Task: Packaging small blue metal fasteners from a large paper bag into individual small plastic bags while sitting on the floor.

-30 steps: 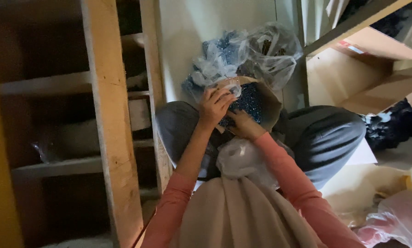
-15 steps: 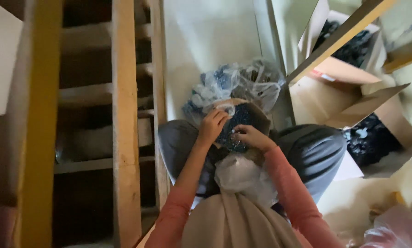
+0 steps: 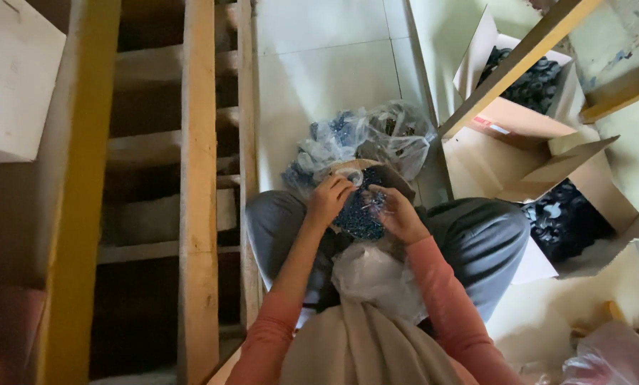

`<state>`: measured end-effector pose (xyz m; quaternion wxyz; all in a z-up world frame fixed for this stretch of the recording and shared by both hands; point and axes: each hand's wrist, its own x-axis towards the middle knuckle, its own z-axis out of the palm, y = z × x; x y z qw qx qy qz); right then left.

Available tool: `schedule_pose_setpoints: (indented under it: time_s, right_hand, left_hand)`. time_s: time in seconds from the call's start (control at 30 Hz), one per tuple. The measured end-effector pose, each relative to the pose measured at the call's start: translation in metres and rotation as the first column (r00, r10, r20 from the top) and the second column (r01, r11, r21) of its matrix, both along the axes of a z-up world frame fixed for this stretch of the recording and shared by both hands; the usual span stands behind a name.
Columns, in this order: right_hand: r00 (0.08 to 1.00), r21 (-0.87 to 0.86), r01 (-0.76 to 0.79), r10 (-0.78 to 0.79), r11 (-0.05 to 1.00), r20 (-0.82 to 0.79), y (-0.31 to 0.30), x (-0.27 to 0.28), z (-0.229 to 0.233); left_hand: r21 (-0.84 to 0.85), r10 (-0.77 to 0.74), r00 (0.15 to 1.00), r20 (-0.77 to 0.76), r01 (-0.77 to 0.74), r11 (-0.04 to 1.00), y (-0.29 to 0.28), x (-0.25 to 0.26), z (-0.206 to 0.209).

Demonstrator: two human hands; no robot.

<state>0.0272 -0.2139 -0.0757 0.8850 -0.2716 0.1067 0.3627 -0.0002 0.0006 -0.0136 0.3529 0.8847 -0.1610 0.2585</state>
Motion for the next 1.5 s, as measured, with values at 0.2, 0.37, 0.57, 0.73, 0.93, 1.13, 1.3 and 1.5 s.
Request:
schedule_pose_setpoints:
  time_s: [0.2,0.37,0.57,0.73,0.93,1.13,1.3,1.5]
  right_hand:
    - [0.91,0.299,0.114,0.021,0.947,-0.413,-0.004,0.013,-0.036]
    - [0.837,0.141,0.27,-0.16,0.953,-0.523,0.0,0.004,-0.076]
    - [0.863,0.04,0.236,-0.19,0.971,-0.469,-0.002,0.004,-0.051]
    - [0.884,-0.105,0.335,-0.351,0.936,-0.308,-0.01,0.026,-0.111]
    - [0.992,-0.454,0.114,-0.079,0.884,0.096,0.006,-0.007,0.078]
    - [0.875,-0.682,0.191,0.192,0.705,0.444,0.007,0.016,0.105]
    - [0.763,-0.802,0.227,0.411,0.552,0.499,0.02,0.019,0.135]
    - [0.708,-0.847,0.207,0.522,0.49,0.475,0.018,0.027,0.116]
  left_hand:
    - [0.012,0.005,1.0,0.008,-0.005,1.0,0.003,0.007,-0.013]
    - [-0.021,-0.017,1.0,-0.008,0.016,1.0,0.0,0.002,-0.018]
    - [0.018,-0.011,1.0,0.018,0.011,1.0,0.0,0.002,-0.009]
    - [0.055,0.016,0.999,0.037,-0.018,0.998,0.005,0.016,-0.044]
    - [-0.001,-0.044,0.998,0.043,0.044,0.999,0.001,0.006,-0.015]
    - [-0.026,-0.107,0.992,0.063,0.109,0.994,-0.001,0.003,-0.003]
    - [-0.057,-0.135,0.988,0.072,0.139,0.989,0.0,0.005,-0.005]
    - [-0.006,-0.116,0.989,0.087,0.117,0.993,-0.001,0.003,-0.005]
